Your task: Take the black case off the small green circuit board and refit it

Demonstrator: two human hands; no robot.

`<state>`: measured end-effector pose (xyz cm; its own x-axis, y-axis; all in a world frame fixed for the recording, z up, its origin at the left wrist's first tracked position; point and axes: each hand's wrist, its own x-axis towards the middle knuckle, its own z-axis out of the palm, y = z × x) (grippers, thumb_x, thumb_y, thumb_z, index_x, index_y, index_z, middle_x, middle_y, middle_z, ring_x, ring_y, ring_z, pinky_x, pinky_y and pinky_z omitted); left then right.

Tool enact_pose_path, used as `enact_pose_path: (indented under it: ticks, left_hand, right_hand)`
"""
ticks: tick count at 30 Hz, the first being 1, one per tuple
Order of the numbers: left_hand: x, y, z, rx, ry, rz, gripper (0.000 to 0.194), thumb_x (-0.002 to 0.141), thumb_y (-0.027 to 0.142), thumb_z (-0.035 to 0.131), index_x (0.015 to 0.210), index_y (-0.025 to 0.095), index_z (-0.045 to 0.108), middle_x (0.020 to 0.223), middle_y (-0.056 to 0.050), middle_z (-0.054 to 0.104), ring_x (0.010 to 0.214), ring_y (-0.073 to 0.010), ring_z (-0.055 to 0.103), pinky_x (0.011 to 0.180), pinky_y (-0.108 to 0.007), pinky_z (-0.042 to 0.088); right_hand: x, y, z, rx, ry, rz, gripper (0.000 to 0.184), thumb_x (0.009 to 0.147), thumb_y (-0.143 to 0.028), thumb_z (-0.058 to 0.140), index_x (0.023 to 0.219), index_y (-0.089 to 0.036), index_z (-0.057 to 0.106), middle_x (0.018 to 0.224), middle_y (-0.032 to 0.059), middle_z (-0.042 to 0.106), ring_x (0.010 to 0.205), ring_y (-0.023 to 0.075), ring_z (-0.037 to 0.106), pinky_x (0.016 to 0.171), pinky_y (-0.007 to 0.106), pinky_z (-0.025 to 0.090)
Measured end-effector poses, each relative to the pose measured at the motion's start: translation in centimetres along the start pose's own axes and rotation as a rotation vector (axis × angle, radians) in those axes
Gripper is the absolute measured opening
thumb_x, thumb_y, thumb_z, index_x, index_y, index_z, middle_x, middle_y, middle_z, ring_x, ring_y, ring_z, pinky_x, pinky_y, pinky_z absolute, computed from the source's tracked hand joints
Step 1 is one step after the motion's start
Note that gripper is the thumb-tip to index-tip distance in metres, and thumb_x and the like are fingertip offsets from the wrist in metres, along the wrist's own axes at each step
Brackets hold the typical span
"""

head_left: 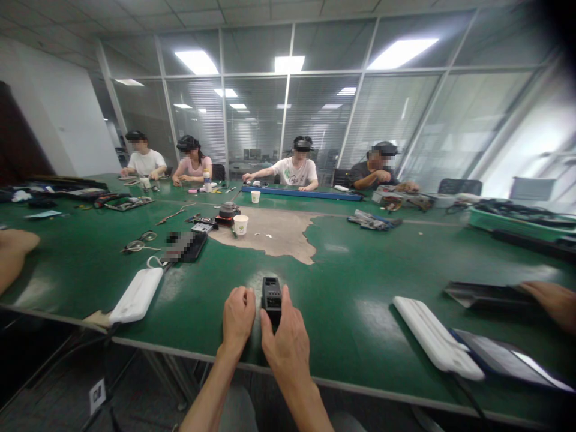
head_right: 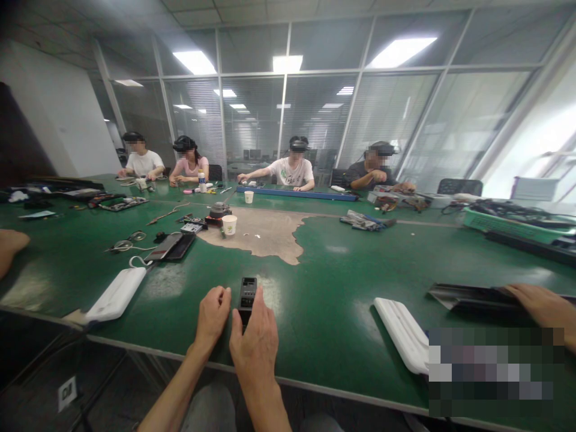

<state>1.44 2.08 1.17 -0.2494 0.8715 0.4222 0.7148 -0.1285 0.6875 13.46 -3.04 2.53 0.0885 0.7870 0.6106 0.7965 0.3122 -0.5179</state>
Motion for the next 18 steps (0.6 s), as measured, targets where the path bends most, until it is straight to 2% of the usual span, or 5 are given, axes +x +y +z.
enact_pose_path:
  ticks: [8, 18]
  left_hand:
    - [0.0, -0.4, 0.1, -0.008, -0.014, 0.029, 0.034, 0.091, 0.037, 0.038, 0.062, 0.021, 0.043, 0.067, 0.000, 0.051, 0.063, -0.0132, 0.048, 0.062, -0.025, 0.033]
    - [0.0, -0.2, 0.1, -0.017, -0.004, 0.009, 0.038, 0.092, 0.041, 0.038, 0.061, 0.020, 0.045, 0.066, 0.000, 0.052, 0.062, -0.0128, 0.047, 0.062, -0.025, 0.032]
  right_hand:
    - [0.6, -0.6, -0.4, 0.041, 0.033, -0.055, 0.068, 0.088, -0.042, 0.051, 0.144, -0.010, 0.031, 0.141, 0.0189, 0.044, 0.126, 0.0325, 0.043, 0.101, 0.052, 0.038]
    - [-0.7, 0.2, 0.9, 0.034, -0.014, 0.008, 0.071, 0.089, -0.047, 0.049, 0.144, -0.008, 0.029, 0.135, 0.0216, 0.050, 0.114, 0.0313, 0.055, 0.093, 0.047, 0.046]
